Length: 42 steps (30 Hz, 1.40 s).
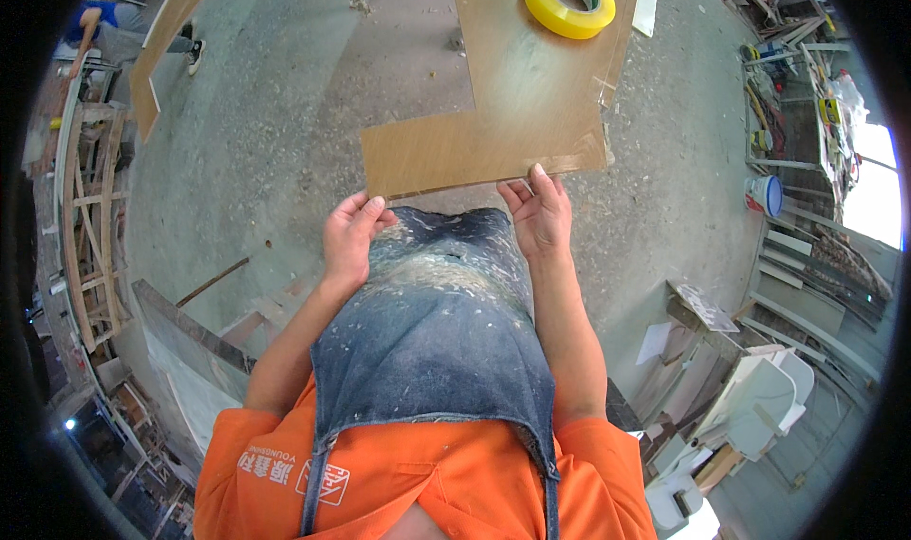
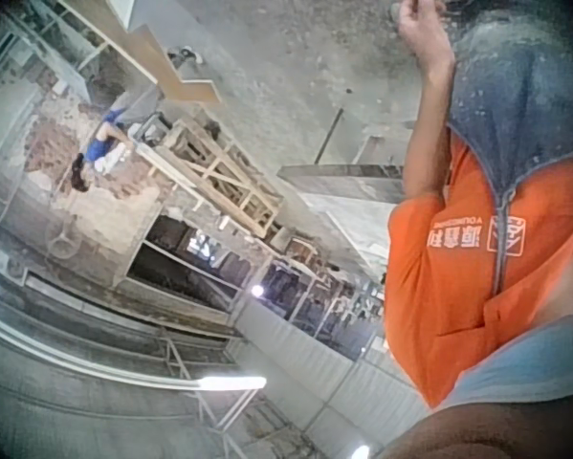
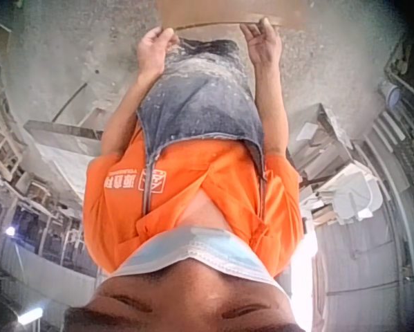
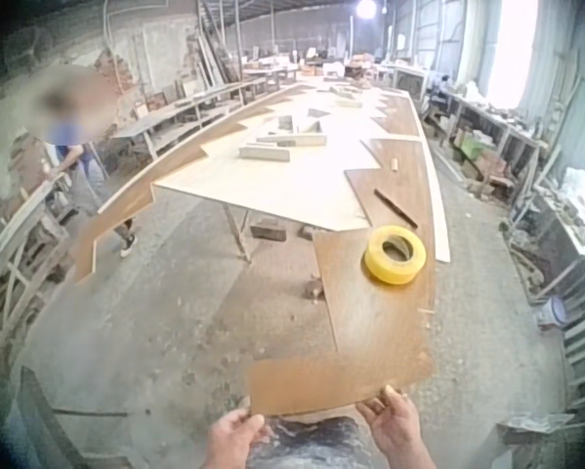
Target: The person applies yellow tape to the edges of a large wooden board, then uses a utility knife to trim the tape. They handle several smaller wooden pieces, aligning them with the taped board and adjusting their positions. The person continues to tape and trim edges while moving pieces around the workbench.
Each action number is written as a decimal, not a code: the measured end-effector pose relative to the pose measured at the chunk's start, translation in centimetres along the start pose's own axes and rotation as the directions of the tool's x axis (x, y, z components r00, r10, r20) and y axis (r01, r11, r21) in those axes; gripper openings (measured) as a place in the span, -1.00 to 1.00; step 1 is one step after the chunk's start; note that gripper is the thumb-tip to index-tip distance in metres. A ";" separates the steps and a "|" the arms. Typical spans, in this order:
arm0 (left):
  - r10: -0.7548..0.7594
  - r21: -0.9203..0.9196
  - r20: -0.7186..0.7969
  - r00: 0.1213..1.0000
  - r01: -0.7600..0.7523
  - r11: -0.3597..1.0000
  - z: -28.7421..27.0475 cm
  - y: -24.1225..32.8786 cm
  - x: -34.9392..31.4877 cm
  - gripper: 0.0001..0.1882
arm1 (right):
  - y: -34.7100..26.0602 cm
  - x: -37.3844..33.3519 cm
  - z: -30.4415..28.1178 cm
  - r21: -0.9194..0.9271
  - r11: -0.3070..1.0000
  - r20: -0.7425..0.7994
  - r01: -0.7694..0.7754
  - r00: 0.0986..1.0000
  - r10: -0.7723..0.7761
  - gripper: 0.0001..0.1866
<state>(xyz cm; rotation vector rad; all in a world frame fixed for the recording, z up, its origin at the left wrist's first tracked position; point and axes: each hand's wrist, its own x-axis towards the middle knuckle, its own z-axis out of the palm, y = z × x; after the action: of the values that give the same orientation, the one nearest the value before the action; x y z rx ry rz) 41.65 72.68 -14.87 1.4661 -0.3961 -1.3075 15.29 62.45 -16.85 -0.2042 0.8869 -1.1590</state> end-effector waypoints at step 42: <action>0.014 0.012 -0.105 0.994 -0.013 1.000 -0.1 -0.1 0.5 -0.78 | -0.2 -1.3 2.6 -0.094 0.995 -0.107 0.040 0.993 -0.050 -0.65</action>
<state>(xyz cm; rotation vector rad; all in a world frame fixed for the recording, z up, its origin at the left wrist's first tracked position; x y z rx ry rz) 41.86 72.32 -15.19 1.5316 -0.3443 -1.2136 16.87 62.76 -14.36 -0.2379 1.0381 -1.1809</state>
